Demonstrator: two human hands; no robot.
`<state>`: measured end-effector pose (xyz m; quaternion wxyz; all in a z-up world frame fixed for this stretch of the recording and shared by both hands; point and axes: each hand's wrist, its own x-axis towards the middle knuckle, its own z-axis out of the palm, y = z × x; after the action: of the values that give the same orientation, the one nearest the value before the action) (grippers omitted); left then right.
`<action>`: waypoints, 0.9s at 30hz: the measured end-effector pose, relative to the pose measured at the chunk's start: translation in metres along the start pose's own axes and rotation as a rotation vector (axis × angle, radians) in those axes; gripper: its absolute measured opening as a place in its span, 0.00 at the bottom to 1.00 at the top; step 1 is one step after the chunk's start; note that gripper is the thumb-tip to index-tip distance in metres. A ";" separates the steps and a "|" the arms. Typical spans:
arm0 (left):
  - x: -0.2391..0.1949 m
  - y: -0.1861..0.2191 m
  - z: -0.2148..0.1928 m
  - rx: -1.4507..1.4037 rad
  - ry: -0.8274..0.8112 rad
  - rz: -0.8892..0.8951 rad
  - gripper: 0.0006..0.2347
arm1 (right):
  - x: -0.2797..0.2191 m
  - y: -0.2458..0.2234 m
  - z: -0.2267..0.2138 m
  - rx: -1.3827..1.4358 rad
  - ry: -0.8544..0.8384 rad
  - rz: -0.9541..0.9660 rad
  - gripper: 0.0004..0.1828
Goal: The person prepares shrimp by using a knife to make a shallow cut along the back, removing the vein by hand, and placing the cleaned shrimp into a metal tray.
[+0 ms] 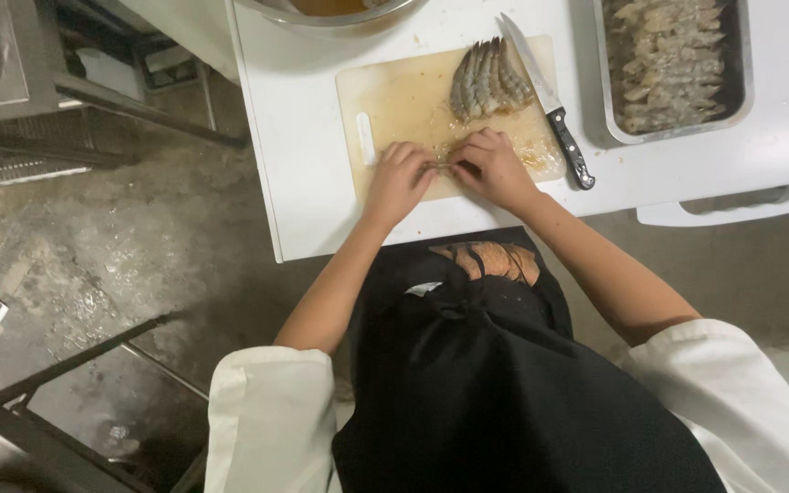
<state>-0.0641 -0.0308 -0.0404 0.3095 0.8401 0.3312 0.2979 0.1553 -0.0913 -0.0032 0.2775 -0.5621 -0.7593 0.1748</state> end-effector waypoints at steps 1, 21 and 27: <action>-0.002 -0.003 -0.010 -0.038 0.013 -0.002 0.11 | 0.000 -0.007 -0.003 -0.010 0.033 -0.029 0.12; 0.106 0.058 0.074 -0.711 -0.371 -0.302 0.19 | -0.029 0.031 -0.111 0.651 0.497 0.572 0.05; 0.189 0.110 0.157 -0.478 -0.349 -0.181 0.11 | -0.081 0.116 -0.190 0.859 0.800 0.739 0.11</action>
<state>0.2019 -0.0064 -0.0051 0.5760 0.7490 0.2670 0.1898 0.3785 -0.1417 0.0608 0.6565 -0.6453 -0.2211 0.3221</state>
